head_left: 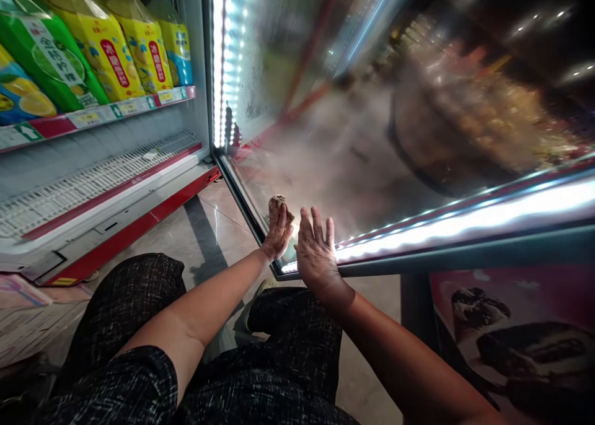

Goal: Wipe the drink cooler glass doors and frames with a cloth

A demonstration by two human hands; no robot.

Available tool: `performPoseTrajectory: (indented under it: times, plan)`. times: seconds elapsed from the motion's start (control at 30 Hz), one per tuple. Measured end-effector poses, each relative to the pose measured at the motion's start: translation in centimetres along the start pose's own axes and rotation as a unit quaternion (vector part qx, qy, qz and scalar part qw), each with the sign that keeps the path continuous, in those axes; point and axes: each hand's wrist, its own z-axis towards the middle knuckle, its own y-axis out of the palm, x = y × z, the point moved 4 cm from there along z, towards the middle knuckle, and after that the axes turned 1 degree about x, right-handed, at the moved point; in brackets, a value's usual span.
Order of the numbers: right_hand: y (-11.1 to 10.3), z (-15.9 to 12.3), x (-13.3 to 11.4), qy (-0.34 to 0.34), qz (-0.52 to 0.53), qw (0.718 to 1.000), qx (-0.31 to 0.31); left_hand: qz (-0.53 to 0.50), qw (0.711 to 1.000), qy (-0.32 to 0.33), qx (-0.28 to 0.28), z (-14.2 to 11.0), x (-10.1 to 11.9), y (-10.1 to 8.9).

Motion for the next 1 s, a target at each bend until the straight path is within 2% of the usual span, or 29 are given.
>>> performPoseTrajectory:
  times: [0.1,0.23,0.4,0.53,0.67,0.87,1.0]
  plan:
    - [-1.4,-0.6,0.2,-0.017,-0.011,1.000,-0.012,0.002,1.000,0.011,-0.013,-0.8,1.2,0.4]
    - [-3.2,-1.2,0.5,-0.048,-0.016,0.998,-0.044,0.013,0.999,0.031,0.005,-0.4,2.5,0.4]
    - [-4.4,-1.3,0.8,-0.059,0.007,0.997,-0.041,0.000,0.999,-0.022,0.038,0.3,0.9,0.6]
    - [-4.4,-1.5,1.3,-0.072,0.000,0.996,-0.048,-0.013,0.999,-0.035,0.037,-0.4,0.2,1.0]
    - [-3.9,-2.7,2.2,-0.104,-0.004,0.993,-0.055,-0.007,1.000,-0.017,0.004,-1.3,1.1,1.5]
    - [-2.9,-3.8,3.6,-0.136,0.031,0.989,-0.039,-0.002,0.999,-0.026,0.023,-1.9,2.4,2.2]
    - [-3.0,-3.6,4.1,-0.147,0.020,0.988,-0.037,-0.013,1.000,-0.007,0.005,-1.9,2.1,2.4]
